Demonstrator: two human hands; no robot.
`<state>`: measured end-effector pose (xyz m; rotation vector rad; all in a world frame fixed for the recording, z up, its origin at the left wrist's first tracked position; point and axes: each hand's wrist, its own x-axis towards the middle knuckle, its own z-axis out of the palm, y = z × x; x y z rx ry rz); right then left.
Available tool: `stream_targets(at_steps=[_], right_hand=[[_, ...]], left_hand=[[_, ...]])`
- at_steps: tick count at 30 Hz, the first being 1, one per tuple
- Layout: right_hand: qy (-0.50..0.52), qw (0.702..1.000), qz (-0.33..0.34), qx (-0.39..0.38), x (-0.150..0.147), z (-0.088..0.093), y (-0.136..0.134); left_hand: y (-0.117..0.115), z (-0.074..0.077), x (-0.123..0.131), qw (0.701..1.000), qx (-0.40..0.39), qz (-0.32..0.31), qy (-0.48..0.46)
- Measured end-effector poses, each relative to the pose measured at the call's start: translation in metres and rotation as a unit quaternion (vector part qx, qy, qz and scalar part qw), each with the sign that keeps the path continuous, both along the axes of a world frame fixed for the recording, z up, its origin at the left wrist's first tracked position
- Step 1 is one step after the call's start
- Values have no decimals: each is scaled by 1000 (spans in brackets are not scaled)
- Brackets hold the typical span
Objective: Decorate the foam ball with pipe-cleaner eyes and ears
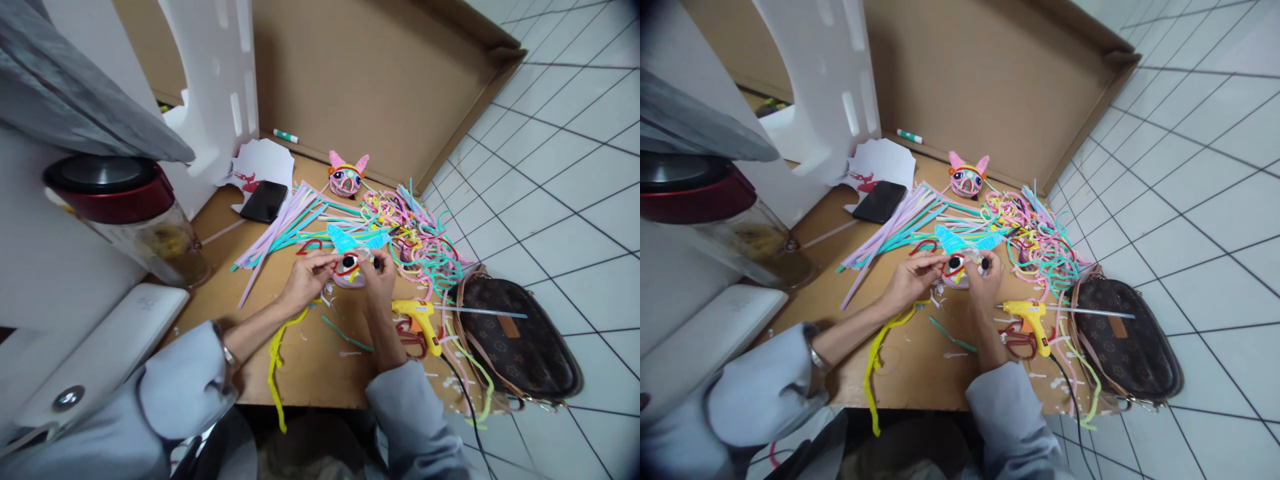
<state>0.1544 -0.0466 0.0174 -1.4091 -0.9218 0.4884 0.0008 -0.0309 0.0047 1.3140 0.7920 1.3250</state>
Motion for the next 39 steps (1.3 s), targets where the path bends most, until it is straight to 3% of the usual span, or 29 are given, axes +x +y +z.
stream_targets(at_steps=[25, 34, 39], right_hand=[[5, 1000, 20, -6, 1, 3, -4], [-19, 1000, 8, 8, 5, 3, -5], [25, 1000, 10, 8, 8, 6, -6]], left_hand=[[1, 1, 0, 1000, 6, -16, 19], [-1, -1, 3, 998, -48, -14, -41], [7, -12, 5, 992, -106, -7, -64]])
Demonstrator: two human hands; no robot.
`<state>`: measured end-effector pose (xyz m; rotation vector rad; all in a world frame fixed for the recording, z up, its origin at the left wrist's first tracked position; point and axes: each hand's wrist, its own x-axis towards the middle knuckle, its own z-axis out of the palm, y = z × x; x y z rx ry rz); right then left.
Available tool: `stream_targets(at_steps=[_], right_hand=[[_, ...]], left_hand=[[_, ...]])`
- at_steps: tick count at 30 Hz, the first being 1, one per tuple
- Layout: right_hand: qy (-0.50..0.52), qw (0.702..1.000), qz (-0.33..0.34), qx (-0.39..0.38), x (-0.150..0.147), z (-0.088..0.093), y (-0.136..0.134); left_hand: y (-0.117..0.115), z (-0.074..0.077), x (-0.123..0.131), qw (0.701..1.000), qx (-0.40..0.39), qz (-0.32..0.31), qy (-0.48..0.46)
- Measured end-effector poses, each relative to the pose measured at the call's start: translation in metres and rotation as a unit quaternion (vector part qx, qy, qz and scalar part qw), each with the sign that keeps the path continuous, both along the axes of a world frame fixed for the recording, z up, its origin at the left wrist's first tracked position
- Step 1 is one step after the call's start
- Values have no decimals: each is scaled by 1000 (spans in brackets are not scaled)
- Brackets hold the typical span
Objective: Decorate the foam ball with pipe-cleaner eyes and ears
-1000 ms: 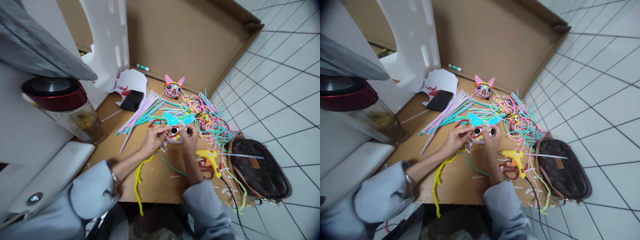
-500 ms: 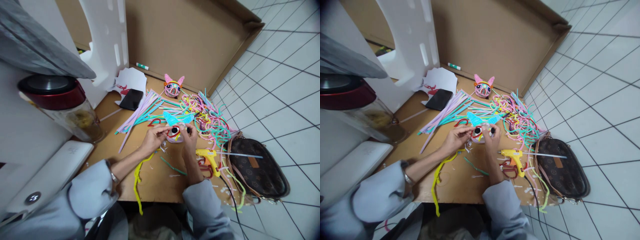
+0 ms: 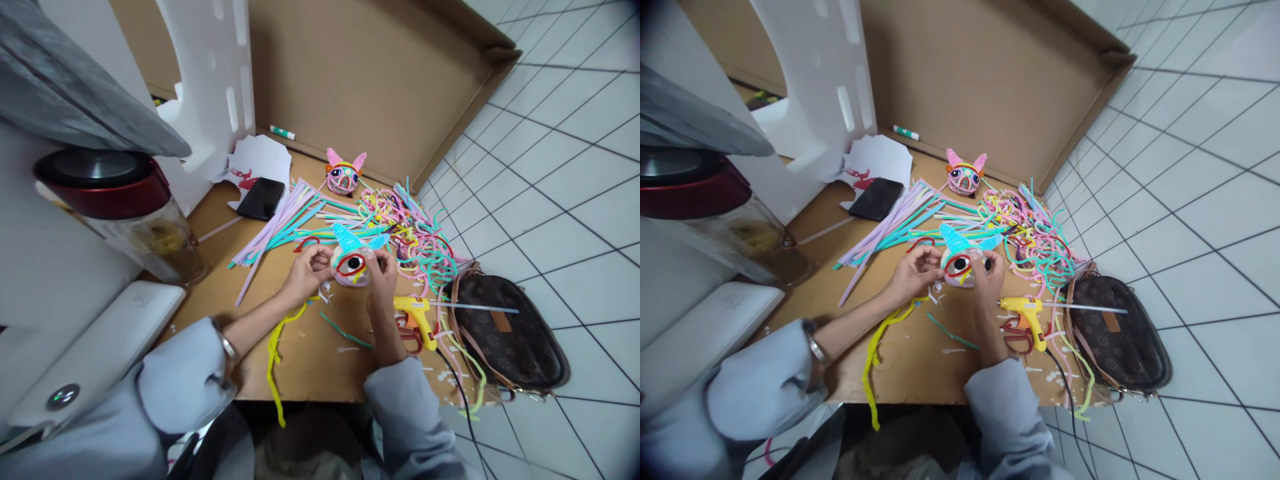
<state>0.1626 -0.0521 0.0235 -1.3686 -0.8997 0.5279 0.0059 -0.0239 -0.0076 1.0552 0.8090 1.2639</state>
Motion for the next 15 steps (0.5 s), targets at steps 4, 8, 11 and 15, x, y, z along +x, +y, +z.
stream_targets(at_steps=[4, 8, 11, 15], right_hand=[[43, 999, -8, 6, 2, 4, 1], [79, 997, 9, 12, 2, 5, 1], [94, 995, 19, 10, 0, 5, -1], [118, 991, 55, -3, -4, 5, -4]], left_hand=[[9, -11, 2, 997, -50, -53, -39], [11, -15, 1, 986, -52, -140, -69], [12, -14, -2, 982, -24, -174, -71], [17, -8, -13, 985, 2, -163, -57]])
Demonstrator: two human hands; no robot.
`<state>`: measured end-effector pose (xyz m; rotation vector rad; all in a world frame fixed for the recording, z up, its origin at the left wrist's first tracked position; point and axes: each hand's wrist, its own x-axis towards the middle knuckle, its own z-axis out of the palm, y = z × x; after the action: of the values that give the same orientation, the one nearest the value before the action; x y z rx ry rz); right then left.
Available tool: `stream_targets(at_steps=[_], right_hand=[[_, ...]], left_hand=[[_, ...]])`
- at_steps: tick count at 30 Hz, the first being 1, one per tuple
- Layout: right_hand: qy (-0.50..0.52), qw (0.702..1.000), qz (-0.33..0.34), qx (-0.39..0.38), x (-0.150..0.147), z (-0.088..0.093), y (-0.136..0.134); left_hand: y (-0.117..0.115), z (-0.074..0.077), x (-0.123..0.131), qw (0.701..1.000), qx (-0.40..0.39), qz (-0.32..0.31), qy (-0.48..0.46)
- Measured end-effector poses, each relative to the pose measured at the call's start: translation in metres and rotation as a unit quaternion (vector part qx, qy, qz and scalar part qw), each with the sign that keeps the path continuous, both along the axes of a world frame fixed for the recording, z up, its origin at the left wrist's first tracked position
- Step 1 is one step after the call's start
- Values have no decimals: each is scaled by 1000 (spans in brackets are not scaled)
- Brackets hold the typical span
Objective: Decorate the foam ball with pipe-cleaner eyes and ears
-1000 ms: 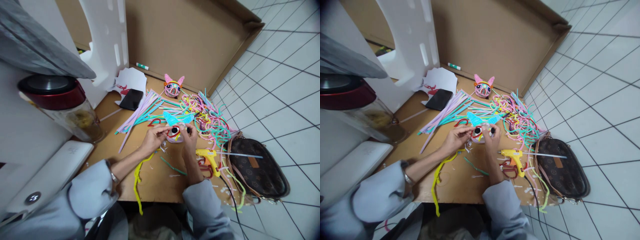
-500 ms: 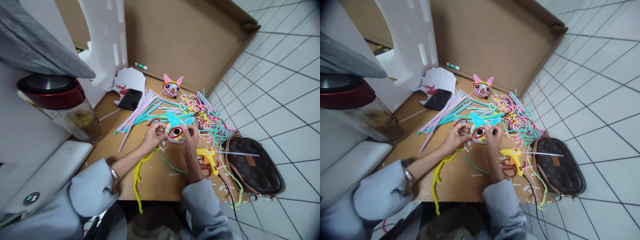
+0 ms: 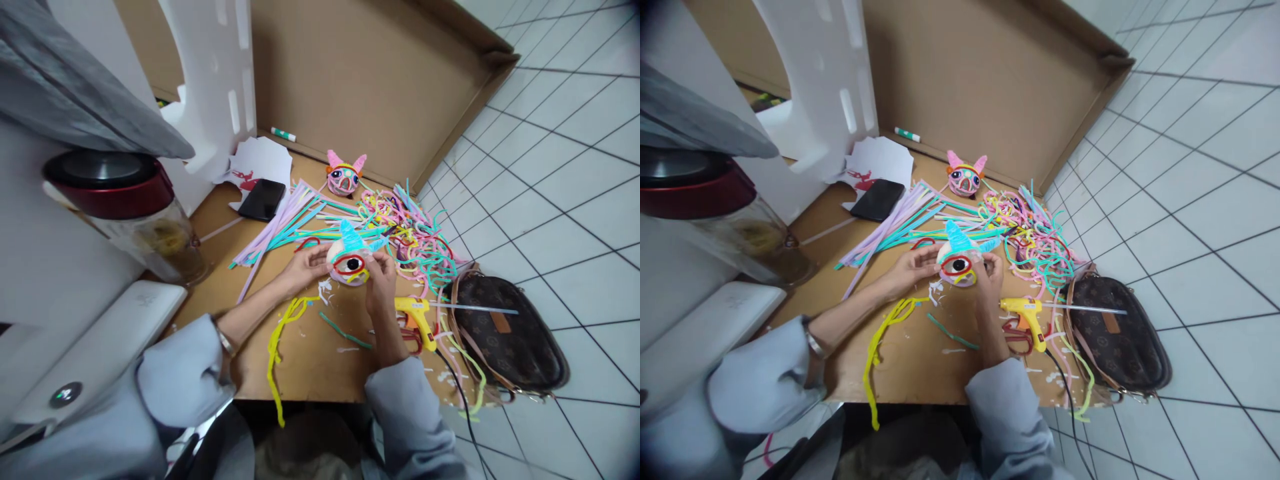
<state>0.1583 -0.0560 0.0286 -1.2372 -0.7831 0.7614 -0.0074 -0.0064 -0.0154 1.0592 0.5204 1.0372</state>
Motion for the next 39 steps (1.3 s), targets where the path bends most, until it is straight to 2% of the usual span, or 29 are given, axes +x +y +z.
stream_targets(at_steps=[4, 7, 11, 14, 20, 24, 29, 32, 34, 39], right_hand=[[-51, 998, 20, -20, -2, -1, -2], [-171, 985, 1, -20, 0, 0, -4], [-383, 922, -47, 5, 5, 6, -6], [-467, 884, -7, 20, 8, 11, -6], [-575, 817, 47, -20, 14, 24, -6], [-651, 750, 97, -65, 17, 48, -7], [-736, 631, 155, -191, 12, 84, -4], [-770, 565, 175, -240, 7, 98, -1], [-786, 535, 179, -252, 5, 102, 0], [-813, 486, 190, -260, 5, 107, 1]], left_hand=[[9, 9, -14, 998, 22, -14, 50], [13, 12, -20, 996, 46, -39, 72], [17, 6, -19, 992, 76, -42, 94], [19, -3, -16, 991, 78, -39, 105], [20, -12, -12, 990, 103, -14, 95], [16, -9, -8, 989, 123, -9, 84], [11, -7, -1, 985, 154, -27, 71], [10, -12, 3, 982, 165, -22, 89], [11, -16, 4, 975, 188, 0, 121], [13, -20, 3, 944, 257, 53, 198]])
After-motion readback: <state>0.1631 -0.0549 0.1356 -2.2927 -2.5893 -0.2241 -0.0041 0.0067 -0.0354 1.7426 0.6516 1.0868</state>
